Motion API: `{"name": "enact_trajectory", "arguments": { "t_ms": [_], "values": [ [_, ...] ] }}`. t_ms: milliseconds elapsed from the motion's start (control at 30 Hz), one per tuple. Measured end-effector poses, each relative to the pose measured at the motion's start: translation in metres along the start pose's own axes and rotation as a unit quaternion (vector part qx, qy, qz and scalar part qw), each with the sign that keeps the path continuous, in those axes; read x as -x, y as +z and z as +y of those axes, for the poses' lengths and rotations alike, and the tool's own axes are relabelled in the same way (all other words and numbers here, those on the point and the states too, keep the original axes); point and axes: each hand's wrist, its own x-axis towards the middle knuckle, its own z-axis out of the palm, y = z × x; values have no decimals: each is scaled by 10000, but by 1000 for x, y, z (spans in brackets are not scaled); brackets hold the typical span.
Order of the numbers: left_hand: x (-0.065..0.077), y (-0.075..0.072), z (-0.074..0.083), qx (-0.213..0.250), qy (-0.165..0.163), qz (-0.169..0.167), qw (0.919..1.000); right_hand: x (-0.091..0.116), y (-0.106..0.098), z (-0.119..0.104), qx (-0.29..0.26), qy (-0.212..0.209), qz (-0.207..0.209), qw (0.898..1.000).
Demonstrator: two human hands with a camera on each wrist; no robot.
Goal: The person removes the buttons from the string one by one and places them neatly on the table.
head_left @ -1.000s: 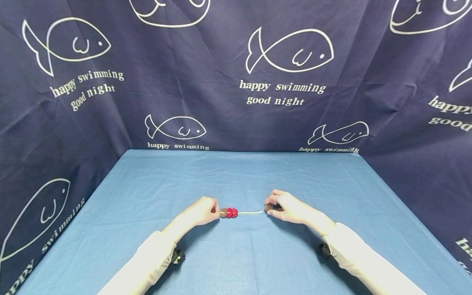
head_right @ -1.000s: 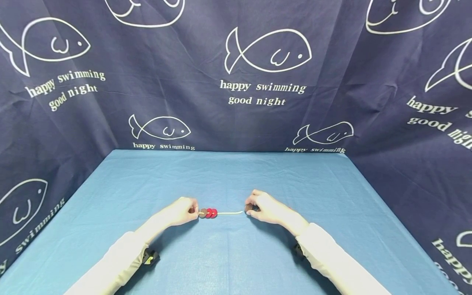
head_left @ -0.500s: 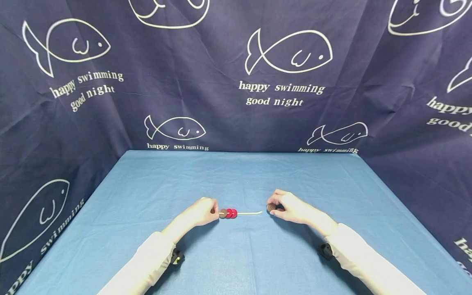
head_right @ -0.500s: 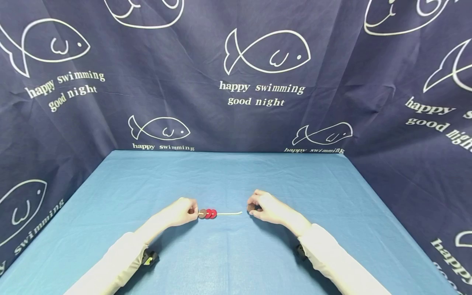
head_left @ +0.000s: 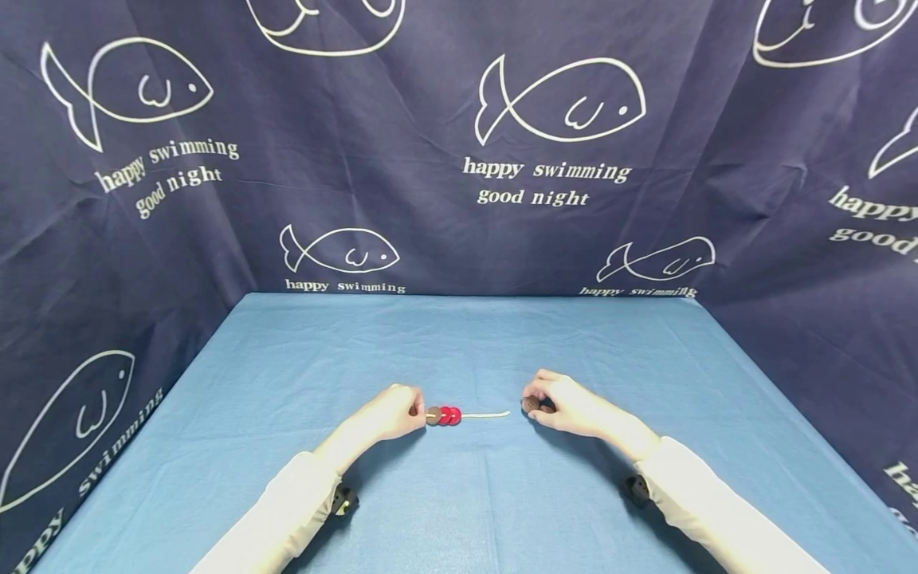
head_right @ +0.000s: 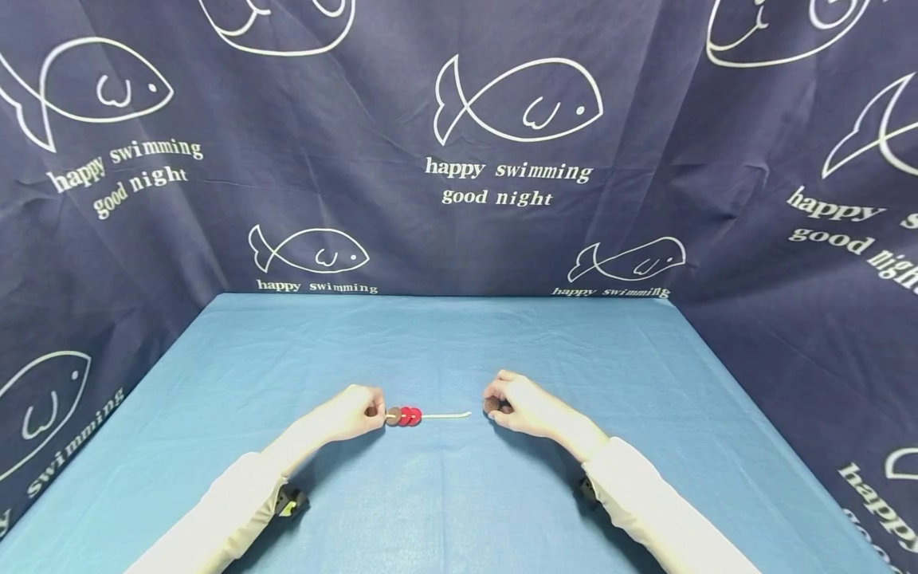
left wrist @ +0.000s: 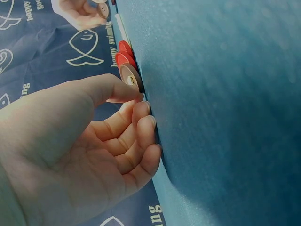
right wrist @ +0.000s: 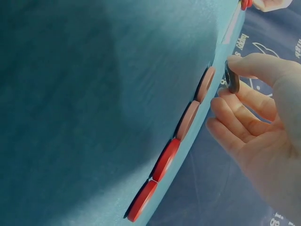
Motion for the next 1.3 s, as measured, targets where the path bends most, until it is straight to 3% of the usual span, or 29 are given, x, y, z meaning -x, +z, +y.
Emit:
{"name": "enact_trajectory", "arguments": {
  "t_ms": [1300],
  "values": [
    [1, -1, 0, 76, -37, -95, 9999, 16, -7, 11, 21, -308, 365, 9989]
  ]
}}
